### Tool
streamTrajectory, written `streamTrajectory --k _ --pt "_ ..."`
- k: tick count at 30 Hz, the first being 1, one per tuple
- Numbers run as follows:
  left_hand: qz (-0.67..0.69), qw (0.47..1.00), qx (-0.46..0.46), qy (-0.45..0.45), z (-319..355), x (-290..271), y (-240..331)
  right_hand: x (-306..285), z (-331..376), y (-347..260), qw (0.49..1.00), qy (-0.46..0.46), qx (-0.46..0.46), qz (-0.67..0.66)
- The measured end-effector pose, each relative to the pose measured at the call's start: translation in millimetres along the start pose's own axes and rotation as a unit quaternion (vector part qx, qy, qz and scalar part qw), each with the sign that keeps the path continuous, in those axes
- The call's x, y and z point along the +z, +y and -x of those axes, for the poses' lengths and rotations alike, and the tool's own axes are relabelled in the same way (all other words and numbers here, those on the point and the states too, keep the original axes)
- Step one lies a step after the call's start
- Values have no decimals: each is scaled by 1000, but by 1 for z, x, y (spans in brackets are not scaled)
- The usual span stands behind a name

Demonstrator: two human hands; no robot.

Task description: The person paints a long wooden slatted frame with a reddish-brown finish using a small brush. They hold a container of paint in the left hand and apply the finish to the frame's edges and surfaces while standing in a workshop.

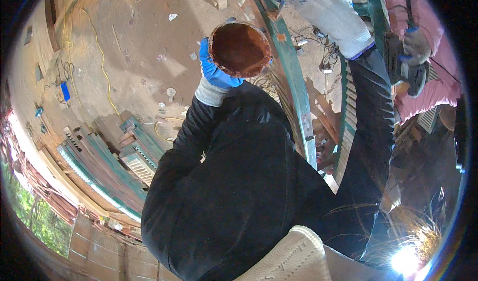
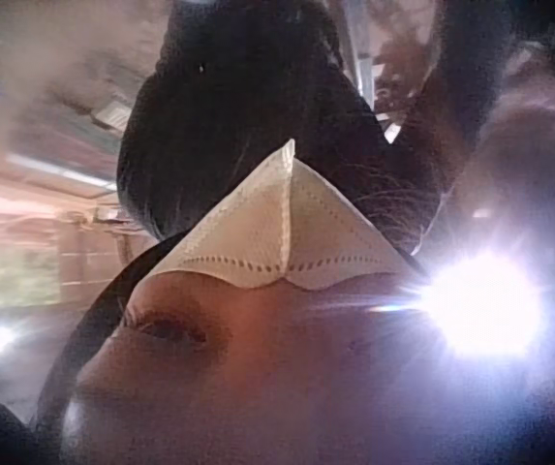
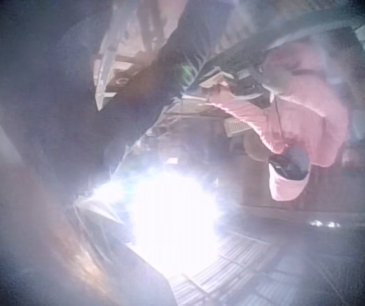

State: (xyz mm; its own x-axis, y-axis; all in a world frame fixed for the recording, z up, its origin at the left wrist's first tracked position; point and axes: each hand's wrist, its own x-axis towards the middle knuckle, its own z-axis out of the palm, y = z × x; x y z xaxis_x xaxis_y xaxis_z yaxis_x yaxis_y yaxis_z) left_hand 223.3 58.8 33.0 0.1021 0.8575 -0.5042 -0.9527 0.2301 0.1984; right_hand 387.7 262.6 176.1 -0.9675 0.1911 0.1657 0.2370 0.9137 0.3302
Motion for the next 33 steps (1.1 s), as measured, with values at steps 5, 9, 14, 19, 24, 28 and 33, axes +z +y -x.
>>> streamTrajectory --k 5,9,14,19,24,28,33 --pt "-16 1000 9 -1 1 5 -3 9 1 7 999 -12 -5 -31" --pt "-13 1000 12 -3 -2 0 -3 5 -11 9 998 -2 -18 -54" --pt "-2 1000 7 -13 -3 3 -3 -7 -11 11 997 18 -36 -61" --pt "-15 1000 23 0 -4 -4 -2 4 -38 9 987 -162 6 -13" --pt "-34 999 12 5 0 3 -3 30 -65 19 984 -159 36 -69" --pt "-2 1000 6 -5 2 11 0 42 -72 31 965 -235 69 -96" --pt "9 1000 -10 -17 3 16 1 45 -70 46 923 -317 164 -142"
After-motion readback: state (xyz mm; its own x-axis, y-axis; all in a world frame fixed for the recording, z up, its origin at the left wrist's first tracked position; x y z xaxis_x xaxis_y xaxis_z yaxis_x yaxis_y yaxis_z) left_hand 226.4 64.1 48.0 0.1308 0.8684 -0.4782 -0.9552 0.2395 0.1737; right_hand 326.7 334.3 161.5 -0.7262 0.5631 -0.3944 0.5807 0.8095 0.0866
